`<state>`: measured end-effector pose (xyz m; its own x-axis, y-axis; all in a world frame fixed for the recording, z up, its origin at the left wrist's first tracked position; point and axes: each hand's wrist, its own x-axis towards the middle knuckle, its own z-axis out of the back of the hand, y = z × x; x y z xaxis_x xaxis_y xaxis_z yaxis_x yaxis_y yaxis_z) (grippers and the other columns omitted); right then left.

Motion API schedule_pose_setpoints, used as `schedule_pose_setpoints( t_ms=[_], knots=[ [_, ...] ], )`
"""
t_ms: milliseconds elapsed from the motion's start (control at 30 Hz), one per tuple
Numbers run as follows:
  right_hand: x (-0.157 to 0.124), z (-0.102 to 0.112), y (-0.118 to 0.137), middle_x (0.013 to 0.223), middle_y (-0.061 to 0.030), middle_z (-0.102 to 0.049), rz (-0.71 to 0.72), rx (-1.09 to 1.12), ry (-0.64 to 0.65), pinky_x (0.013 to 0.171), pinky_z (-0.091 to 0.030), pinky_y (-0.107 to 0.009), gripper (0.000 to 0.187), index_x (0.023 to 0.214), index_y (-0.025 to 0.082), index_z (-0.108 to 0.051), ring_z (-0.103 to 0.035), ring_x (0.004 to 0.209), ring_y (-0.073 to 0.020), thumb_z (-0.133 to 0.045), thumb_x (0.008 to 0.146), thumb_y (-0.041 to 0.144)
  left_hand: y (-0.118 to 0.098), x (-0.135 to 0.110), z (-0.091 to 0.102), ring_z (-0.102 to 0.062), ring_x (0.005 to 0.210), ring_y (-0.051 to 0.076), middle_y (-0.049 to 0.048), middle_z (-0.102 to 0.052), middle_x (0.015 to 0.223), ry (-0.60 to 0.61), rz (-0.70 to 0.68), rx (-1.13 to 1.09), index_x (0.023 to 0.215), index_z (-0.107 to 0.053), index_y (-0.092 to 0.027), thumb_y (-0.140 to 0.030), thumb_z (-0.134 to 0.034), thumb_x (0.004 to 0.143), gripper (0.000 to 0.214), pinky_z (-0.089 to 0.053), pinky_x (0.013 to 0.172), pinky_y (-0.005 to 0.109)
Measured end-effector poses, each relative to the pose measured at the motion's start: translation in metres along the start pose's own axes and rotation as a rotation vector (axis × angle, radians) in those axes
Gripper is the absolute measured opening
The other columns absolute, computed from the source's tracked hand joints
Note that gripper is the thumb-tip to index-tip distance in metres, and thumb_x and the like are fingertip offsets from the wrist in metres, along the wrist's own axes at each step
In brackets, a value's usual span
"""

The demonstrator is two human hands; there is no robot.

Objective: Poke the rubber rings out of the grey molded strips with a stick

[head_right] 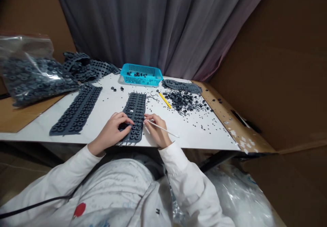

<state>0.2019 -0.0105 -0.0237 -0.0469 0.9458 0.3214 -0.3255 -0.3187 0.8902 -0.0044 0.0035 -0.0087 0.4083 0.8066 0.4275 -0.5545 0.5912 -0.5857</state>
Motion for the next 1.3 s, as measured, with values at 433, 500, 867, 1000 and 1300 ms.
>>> schedule_pose_setpoints(
  t_ms=[433, 500, 867, 1000, 1300],
  knots=[
    [-0.002, 0.006, 0.01, 0.094, -0.0085, -0.074, -0.071, 0.138, 0.139, 0.076, -0.054, -0.033, 0.019, 0.08, 0.017, -0.066, -0.068, 0.083, -0.0189, -0.069, 0.078, 0.036, -0.003, 0.01, -0.01, -0.052, 0.086, 0.023, 0.0044, -0.06, 0.087, 0.109, -0.005, 0.066, 0.083, -0.072, -0.02, -0.027, -0.066, 0.076, 0.012, -0.045, 0.079, 0.037],
    [-0.003, 0.006, 0.011, 0.094, -0.0084, -0.074, -0.068, 0.151, 0.165, 0.078, -0.054, -0.034, 0.019, 0.079, 0.017, -0.066, -0.068, 0.085, -0.0194, -0.069, 0.078, 0.036, -0.002, 0.009, -0.01, -0.052, 0.085, 0.022, 0.0043, -0.06, 0.087, 0.109, -0.018, 0.057, 0.083, -0.072, -0.02, -0.026, -0.065, 0.076, 0.011, -0.045, 0.079, 0.036],
    [-0.004, 0.008, 0.007, 0.097, -0.01, -0.074, -0.029, 0.159, 0.205, 0.082, -0.053, -0.036, 0.018, 0.08, 0.017, -0.064, -0.069, 0.09, -0.0206, -0.069, 0.079, 0.034, 0.001, 0.009, -0.012, -0.051, 0.084, 0.021, 0.0039, -0.059, 0.086, 0.089, -0.032, 0.054, 0.08, -0.071, -0.02, -0.025, -0.064, 0.08, 0.009, -0.044, 0.075, 0.035],
    [-0.004, 0.008, 0.009, 0.098, -0.0101, -0.074, -0.021, 0.125, 0.181, 0.083, -0.053, -0.037, 0.02, 0.081, 0.017, -0.065, -0.069, 0.091, -0.0214, -0.068, 0.08, 0.037, 0.001, 0.009, -0.013, -0.051, 0.084, 0.021, 0.0039, -0.059, 0.085, 0.1, -0.02, 0.047, 0.08, -0.071, -0.021, -0.026, -0.062, 0.08, 0.01, -0.043, 0.076, 0.035],
    [-0.003, 0.006, 0.005, 0.104, -0.0117, -0.07, 0.057, 0.029, 0.153, 0.084, -0.053, -0.038, 0.02, 0.084, 0.019, -0.065, -0.066, 0.101, -0.0237, -0.066, 0.083, 0.039, -0.008, 0.003, -0.006, -0.053, 0.089, 0.023, 0.0048, -0.059, 0.089, 0.009, -0.06, 0.088, 0.084, -0.064, -0.019, -0.025, -0.061, 0.079, 0.008, -0.044, 0.08, 0.036]
  ],
)
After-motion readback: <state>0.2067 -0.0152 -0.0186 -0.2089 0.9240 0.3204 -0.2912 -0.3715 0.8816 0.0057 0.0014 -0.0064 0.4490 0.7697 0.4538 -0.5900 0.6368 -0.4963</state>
